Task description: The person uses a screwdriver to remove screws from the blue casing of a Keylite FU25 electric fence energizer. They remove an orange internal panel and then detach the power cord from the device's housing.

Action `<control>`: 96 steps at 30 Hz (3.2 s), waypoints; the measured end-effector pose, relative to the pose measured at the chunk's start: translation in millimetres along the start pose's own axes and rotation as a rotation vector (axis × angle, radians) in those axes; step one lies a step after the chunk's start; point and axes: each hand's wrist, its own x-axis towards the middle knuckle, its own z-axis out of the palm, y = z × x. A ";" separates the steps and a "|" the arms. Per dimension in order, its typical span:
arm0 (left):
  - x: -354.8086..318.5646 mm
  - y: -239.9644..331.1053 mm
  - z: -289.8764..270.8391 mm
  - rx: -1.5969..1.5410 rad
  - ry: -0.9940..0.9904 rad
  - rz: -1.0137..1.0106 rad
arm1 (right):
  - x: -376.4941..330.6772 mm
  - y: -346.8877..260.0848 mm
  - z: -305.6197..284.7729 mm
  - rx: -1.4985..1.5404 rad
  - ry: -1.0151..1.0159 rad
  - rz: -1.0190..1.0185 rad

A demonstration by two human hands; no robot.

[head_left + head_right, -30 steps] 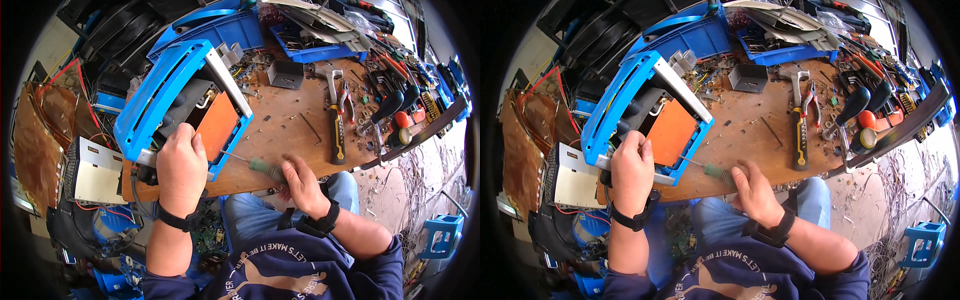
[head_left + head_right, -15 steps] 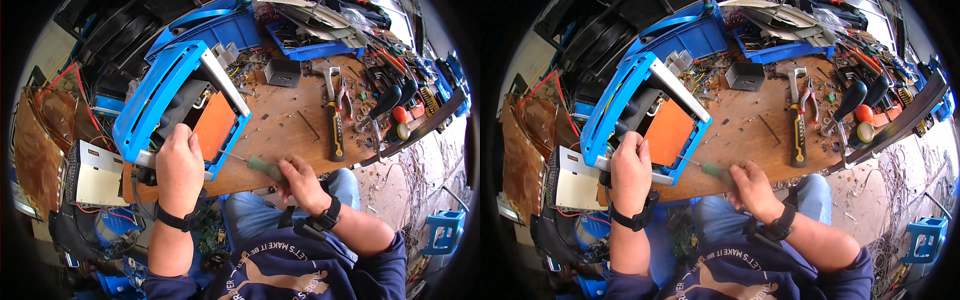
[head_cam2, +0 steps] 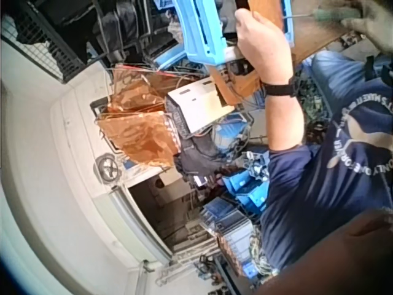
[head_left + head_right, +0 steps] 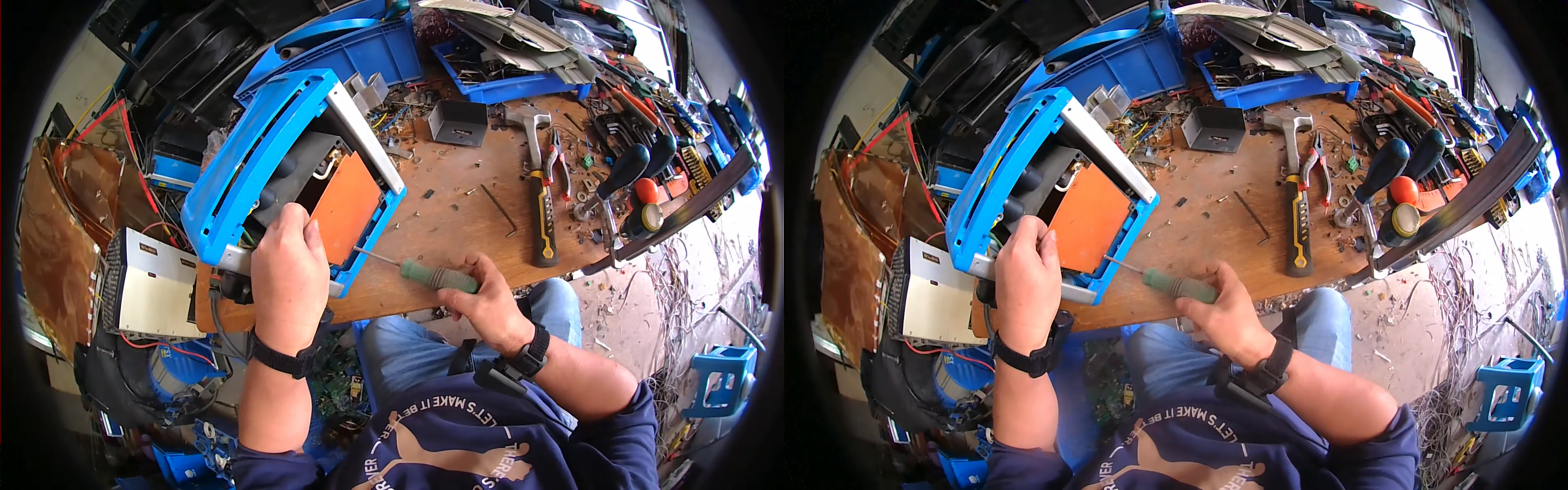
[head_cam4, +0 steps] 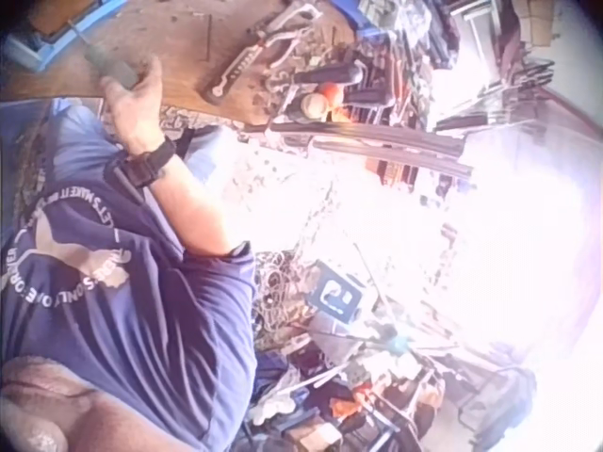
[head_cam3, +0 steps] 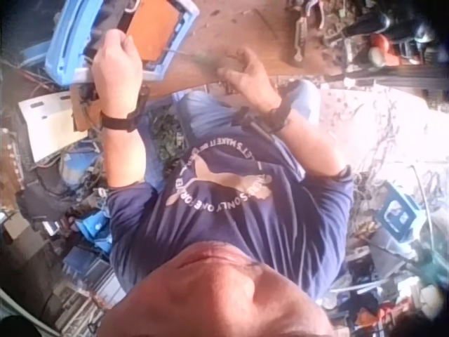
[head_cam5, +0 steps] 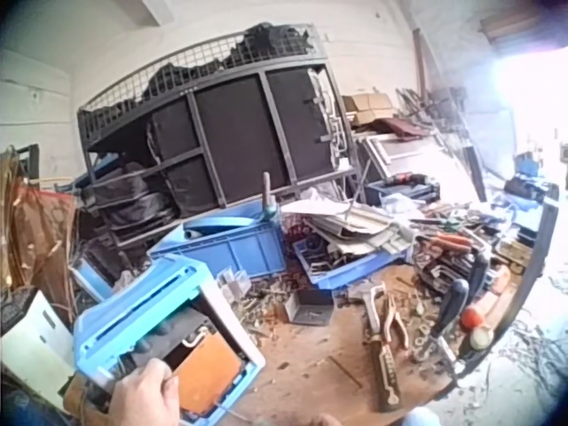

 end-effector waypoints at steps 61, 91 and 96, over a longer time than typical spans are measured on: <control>-4.0 6.2 -5.4 0.072 -0.041 -0.027 | 5.4 0.1 -2.2 -0.137 0.064 -0.103; 2.2 -0.3 -2.0 0.132 -0.045 0.040 | -3.5 -8.1 -3.0 -0.241 0.140 -0.149; 2.6 2.9 -5.7 0.141 -0.083 -0.039 | 2.3 -24.0 -13.5 -0.062 -0.060 0.208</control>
